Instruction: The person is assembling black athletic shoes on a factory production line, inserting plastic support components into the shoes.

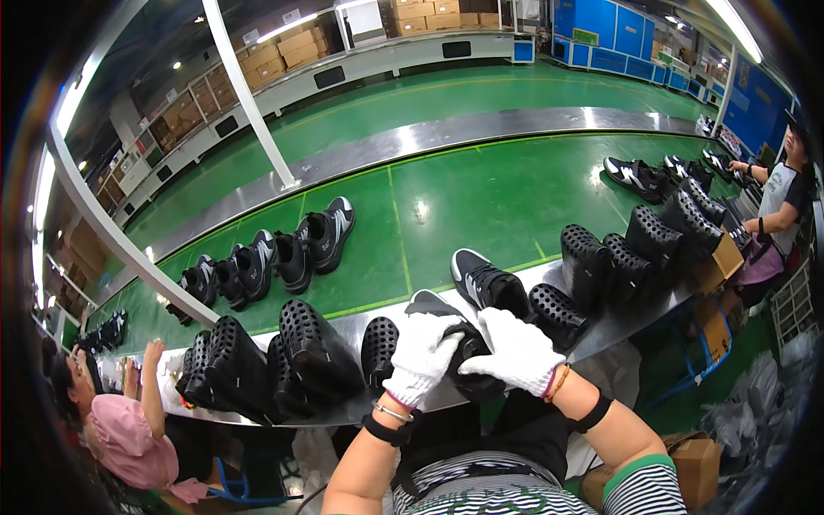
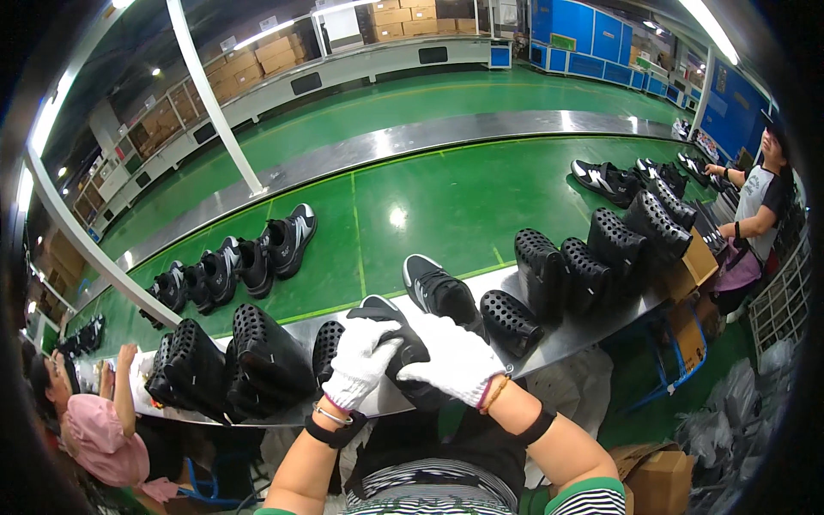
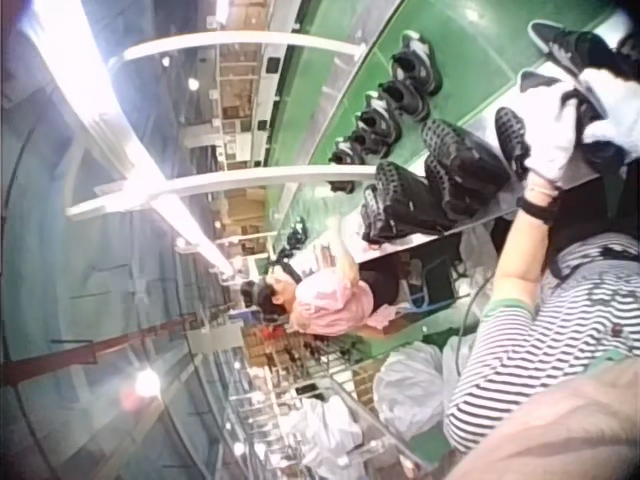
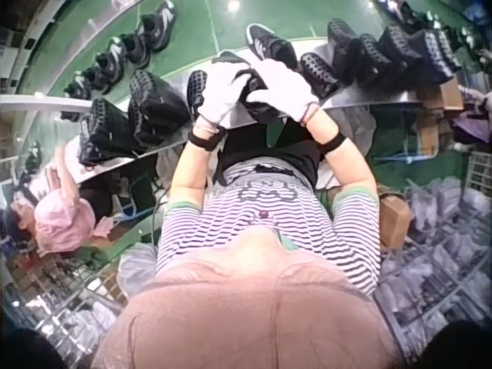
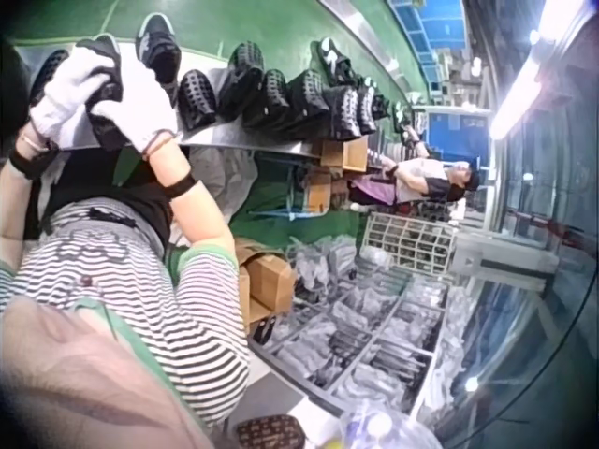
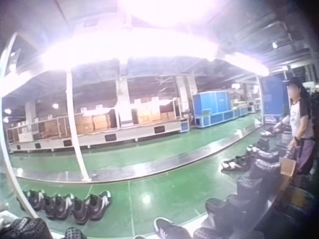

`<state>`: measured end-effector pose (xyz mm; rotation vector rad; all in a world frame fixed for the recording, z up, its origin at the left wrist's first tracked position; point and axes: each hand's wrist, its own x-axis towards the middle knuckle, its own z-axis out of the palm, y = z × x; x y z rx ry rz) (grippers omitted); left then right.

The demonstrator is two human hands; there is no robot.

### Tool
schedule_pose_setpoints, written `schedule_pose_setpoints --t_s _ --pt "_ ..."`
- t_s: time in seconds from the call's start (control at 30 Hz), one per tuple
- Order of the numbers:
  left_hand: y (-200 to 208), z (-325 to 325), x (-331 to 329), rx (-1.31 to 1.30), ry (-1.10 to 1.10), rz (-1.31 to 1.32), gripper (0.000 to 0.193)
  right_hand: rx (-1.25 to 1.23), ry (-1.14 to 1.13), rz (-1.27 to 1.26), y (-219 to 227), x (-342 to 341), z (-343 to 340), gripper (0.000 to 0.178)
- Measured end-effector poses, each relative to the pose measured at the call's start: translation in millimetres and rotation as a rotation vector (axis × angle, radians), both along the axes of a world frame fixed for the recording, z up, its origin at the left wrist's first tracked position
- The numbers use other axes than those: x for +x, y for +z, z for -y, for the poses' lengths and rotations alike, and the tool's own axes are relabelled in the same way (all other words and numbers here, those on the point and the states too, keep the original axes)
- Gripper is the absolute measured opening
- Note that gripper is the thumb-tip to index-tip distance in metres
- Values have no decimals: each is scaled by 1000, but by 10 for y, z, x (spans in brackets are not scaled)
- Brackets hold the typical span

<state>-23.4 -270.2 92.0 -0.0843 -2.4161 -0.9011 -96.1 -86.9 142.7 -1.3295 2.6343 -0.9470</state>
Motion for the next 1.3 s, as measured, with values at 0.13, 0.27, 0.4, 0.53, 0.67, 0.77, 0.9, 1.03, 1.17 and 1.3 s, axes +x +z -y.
schedule_pose_setpoints --t_s 0.13,0.27,0.4,0.53,0.67,0.77,0.9,1.03,1.17,1.3 --pt "27 -178 2 -81 -56 -26 21 53 -100 61 -407 -69 118 44" --pt "29 -268 35 -275 24 43 28 129 -277 -6 -586 -72 229 28" --pt "-112 -207 87 -114 -4 -98 29 -21 -151 222 -439 -40 115 28" --pt "-200 -246 136 -36 143 -199 30 -424 -150 617 -381 -63 -59 30" --pt "-294 -352 129 -27 162 -224 32 -425 -130 293 -749 -85 123 28" --pt "-248 -347 235 -36 193 -230 33 -380 -128 335 -707 -100 153 25" --pt "-350 -297 547 -171 324 -207 45 -301 -52 319 -597 -196 151 25" --pt "-392 -337 480 -140 570 -205 31 -245 -32 229 -536 -194 148 25" --pt "-588 -285 500 -281 582 -34 19 -246 -24 176 -561 -182 142 24" --pt "-636 -313 556 -282 550 -54 18 -274 -32 172 -560 -147 173 23"
